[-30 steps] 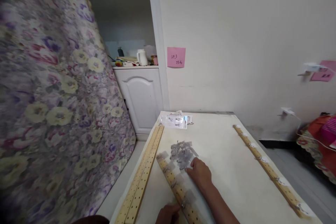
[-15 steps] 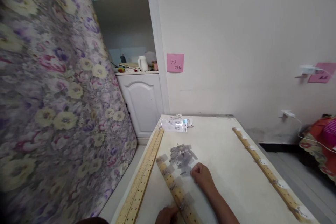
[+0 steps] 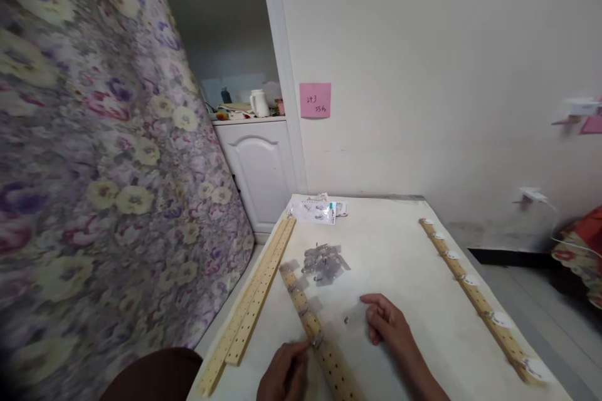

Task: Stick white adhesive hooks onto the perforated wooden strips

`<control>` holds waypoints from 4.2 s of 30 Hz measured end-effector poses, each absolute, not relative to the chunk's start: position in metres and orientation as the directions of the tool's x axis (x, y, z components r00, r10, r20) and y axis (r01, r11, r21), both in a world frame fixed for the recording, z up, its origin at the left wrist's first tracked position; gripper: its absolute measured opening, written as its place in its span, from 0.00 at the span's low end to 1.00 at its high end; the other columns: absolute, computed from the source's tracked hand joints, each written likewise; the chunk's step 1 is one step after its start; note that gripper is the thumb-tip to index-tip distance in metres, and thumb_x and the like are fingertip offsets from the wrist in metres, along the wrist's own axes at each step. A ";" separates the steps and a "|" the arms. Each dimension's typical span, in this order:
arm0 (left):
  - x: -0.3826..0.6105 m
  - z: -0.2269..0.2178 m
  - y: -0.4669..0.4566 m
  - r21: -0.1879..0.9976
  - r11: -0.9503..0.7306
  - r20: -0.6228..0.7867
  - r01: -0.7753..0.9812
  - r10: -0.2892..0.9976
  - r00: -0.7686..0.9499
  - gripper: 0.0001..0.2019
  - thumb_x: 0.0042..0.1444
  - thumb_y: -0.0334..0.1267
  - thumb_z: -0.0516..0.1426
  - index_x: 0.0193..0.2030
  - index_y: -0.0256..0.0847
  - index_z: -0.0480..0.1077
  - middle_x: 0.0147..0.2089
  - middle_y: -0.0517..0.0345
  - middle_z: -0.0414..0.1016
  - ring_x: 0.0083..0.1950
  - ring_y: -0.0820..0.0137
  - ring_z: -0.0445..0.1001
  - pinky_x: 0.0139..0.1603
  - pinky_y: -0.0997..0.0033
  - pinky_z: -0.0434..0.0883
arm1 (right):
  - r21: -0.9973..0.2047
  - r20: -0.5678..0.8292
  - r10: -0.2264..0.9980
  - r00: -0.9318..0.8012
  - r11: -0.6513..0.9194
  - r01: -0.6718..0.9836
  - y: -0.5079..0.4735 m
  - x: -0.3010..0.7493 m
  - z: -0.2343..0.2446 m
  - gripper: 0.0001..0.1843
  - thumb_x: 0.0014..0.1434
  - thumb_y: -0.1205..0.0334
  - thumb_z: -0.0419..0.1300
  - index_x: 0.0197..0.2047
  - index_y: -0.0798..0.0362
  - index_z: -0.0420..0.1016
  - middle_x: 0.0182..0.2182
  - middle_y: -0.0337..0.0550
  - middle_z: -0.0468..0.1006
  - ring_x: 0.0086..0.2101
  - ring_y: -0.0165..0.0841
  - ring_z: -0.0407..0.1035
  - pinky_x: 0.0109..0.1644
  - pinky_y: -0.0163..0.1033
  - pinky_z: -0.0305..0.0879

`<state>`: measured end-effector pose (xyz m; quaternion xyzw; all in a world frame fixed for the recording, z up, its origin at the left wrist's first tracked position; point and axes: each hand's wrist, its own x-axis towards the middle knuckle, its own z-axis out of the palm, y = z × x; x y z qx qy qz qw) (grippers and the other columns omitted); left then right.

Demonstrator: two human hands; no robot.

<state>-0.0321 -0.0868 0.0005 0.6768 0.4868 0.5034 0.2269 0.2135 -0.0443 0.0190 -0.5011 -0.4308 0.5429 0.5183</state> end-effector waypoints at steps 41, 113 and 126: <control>-0.004 0.021 -0.120 0.725 -0.298 0.219 0.621 0.955 0.201 0.06 0.55 0.33 0.58 0.39 0.43 0.72 0.35 0.58 0.75 0.37 0.67 0.74 0.39 0.70 0.71 | -0.949 -0.139 0.989 -0.043 -0.120 0.292 -0.101 0.181 0.017 0.12 0.50 0.63 0.55 0.39 0.51 0.71 0.25 0.36 0.72 0.28 0.33 0.68 0.31 0.36 0.63; -0.020 0.013 -0.128 0.162 -0.735 0.568 0.659 0.615 0.546 0.13 0.65 0.37 0.48 0.53 0.44 0.68 0.34 0.59 0.73 0.33 0.71 0.69 0.34 0.73 0.65 | -0.935 -0.124 0.991 -0.041 -0.103 0.340 -0.103 0.181 0.022 0.11 0.52 0.66 0.52 0.40 0.53 0.69 0.23 0.34 0.69 0.25 0.31 0.66 0.30 0.35 0.61; -0.018 0.011 -0.128 0.151 -0.735 0.599 0.661 0.600 0.530 0.12 0.65 0.35 0.49 0.51 0.45 0.68 0.34 0.59 0.72 0.34 0.72 0.68 0.34 0.73 0.64 | -0.908 -0.113 0.993 -0.043 -0.085 0.411 -0.104 0.179 0.028 0.11 0.53 0.66 0.51 0.40 0.53 0.69 0.26 0.37 0.72 0.29 0.34 0.68 0.34 0.37 0.63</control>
